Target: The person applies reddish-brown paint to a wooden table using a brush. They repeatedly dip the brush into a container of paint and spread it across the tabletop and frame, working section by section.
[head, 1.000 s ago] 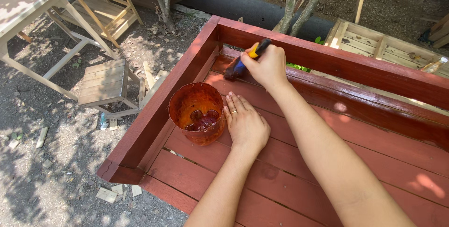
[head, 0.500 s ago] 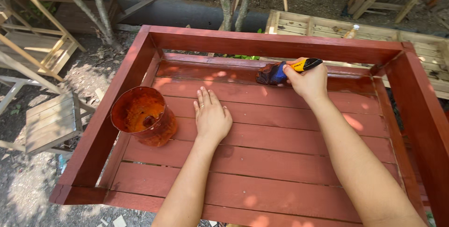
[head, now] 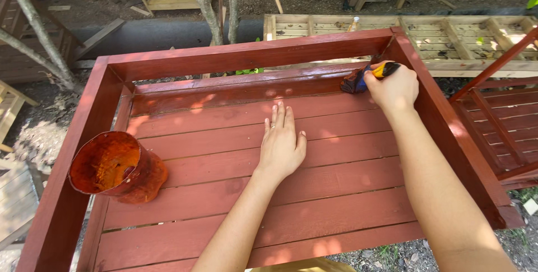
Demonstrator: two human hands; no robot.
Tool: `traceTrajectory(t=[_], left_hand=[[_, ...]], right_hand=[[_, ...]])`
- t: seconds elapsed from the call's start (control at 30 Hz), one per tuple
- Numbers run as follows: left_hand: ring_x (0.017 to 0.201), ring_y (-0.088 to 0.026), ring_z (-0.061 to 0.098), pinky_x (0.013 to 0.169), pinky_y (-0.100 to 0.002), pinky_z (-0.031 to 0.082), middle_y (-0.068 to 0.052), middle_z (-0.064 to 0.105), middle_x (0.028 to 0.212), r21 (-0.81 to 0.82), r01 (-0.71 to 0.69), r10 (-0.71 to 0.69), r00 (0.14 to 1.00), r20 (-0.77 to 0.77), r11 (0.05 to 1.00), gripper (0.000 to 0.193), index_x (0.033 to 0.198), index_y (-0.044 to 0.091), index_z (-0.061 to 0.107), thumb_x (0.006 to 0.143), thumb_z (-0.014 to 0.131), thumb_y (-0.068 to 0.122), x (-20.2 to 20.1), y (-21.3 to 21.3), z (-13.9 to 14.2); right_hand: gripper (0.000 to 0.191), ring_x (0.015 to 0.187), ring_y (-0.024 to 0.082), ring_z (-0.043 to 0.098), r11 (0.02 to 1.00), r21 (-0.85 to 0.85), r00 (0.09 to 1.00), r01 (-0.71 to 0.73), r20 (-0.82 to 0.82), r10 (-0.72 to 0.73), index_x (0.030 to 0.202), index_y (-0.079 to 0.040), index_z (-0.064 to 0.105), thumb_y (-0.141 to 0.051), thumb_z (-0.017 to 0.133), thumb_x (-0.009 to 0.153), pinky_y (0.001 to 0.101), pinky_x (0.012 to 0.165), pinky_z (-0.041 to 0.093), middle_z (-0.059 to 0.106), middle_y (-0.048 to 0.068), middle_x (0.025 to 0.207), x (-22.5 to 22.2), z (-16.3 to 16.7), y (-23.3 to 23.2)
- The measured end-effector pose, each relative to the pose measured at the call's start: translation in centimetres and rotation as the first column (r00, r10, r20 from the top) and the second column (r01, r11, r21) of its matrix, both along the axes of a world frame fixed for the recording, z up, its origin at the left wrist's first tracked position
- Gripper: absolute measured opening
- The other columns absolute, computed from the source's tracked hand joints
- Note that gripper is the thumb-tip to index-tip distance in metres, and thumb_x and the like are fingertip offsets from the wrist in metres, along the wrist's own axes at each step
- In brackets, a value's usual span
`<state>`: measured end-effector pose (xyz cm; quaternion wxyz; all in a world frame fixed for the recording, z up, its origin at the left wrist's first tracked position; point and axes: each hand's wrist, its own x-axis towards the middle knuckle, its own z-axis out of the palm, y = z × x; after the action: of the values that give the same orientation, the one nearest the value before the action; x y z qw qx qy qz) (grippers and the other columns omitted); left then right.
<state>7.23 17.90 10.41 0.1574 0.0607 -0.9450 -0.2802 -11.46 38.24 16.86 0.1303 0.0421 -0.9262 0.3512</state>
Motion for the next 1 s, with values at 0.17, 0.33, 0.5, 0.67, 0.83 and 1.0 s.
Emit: traceTrajectory(t=[0.17, 0.33, 0.5, 0.67, 0.83, 1.0], left_hand=[[0.153, -0.044, 0.019, 0.122, -0.057, 0.018, -0.033, 0.022, 0.162, 0.009, 0.053, -0.052, 0.998, -0.047, 0.999, 0.072, 0.15, -0.014, 0.03, 0.092, 0.055, 0.019, 0.5, 1.2, 0.1], [0.153, -0.045, 0.019, 0.122, -0.059, 0.018, -0.032, 0.023, 0.162, -0.046, -0.012, 0.008, 0.997, -0.077, 0.999, 0.071, 0.15, -0.014, 0.031, 0.092, 0.055, 0.018, 1.0, 0.8, -0.2], [0.153, -0.046, 0.019, 0.121, -0.059, 0.018, -0.033, 0.022, 0.162, -0.02, -0.032, 0.031, 0.996, -0.082, 0.999, 0.07, 0.15, -0.014, 0.03, 0.092, 0.054, 0.016, 0.8, 0.5, -0.2], [0.153, -0.046, 0.017, 0.121, -0.06, 0.017, -0.034, 0.021, 0.163, 0.005, -0.128, 0.128, 0.988, -0.089, 0.992, 0.071, 0.151, -0.015, 0.029, 0.091, 0.054, 0.013, 0.6, -0.3, 0.0], [0.154, -0.046, 0.014, 0.122, -0.06, 0.014, -0.035, 0.018, 0.163, 0.05, -0.281, 0.284, 0.957, -0.062, 0.958, 0.073, 0.151, -0.016, 0.026, 0.088, 0.053, 0.011, 0.7, -1.8, 0.2], [0.156, -0.045, 0.013, 0.123, -0.061, 0.012, -0.033, 0.017, 0.164, 0.115, -0.332, 0.344, 0.933, -0.108, 0.936, 0.072, 0.152, -0.015, 0.026, 0.089, 0.052, 0.009, 0.3, -3.0, 0.2]], right_hand=[[0.022, 0.083, 0.034, 0.073, 0.904, 0.424, 0.966, 0.052, -0.252, 0.062, 0.112, -0.021, 0.078, -0.024, 0.077, 0.09, 0.0446, 0.073, 0.058, 0.076, 0.014, 0.093, 0.3, -0.3, 0.4], [0.034, 0.106, 0.029, 0.073, 0.891, 0.43, 0.772, -0.148, -0.512, 0.376, 0.119, -0.025, 0.076, -0.015, 0.076, 0.087, 0.0395, 0.088, 0.059, 0.075, 0.01, 0.122, 0.9, -3.3, 1.9], [0.044, 0.11, 0.028, 0.073, 0.784, 0.62, 0.782, 0.005, -0.491, 0.384, 0.114, -0.028, 0.078, -0.015, 0.078, 0.072, 0.0377, 0.088, 0.059, 0.072, 0.014, 0.127, 0.3, -6.1, 1.4], [0.027, 0.105, 0.03, 0.073, 0.905, 0.414, 0.845, -0.1, -0.444, 0.297, 0.108, -0.024, 0.079, -0.015, 0.076, 0.083, 0.044, 0.085, 0.059, 0.072, 0.018, 0.125, 0.6, -7.8, -1.0], [0.023, 0.099, 0.031, 0.073, 0.927, 0.314, 0.848, -0.206, -0.416, 0.329, 0.098, -0.022, 0.079, -0.014, 0.075, 0.077, 0.0451, 0.081, 0.06, 0.071, 0.022, 0.121, 2.4, -8.6, -6.1], [0.022, 0.106, 0.03, 0.073, 0.908, 0.222, 0.778, -0.356, -0.468, 0.419, 0.097, -0.02, 0.077, -0.013, 0.075, 0.077, 0.0437, 0.084, 0.06, 0.073, 0.02, 0.116, 5.3, -8.4, -10.8]])
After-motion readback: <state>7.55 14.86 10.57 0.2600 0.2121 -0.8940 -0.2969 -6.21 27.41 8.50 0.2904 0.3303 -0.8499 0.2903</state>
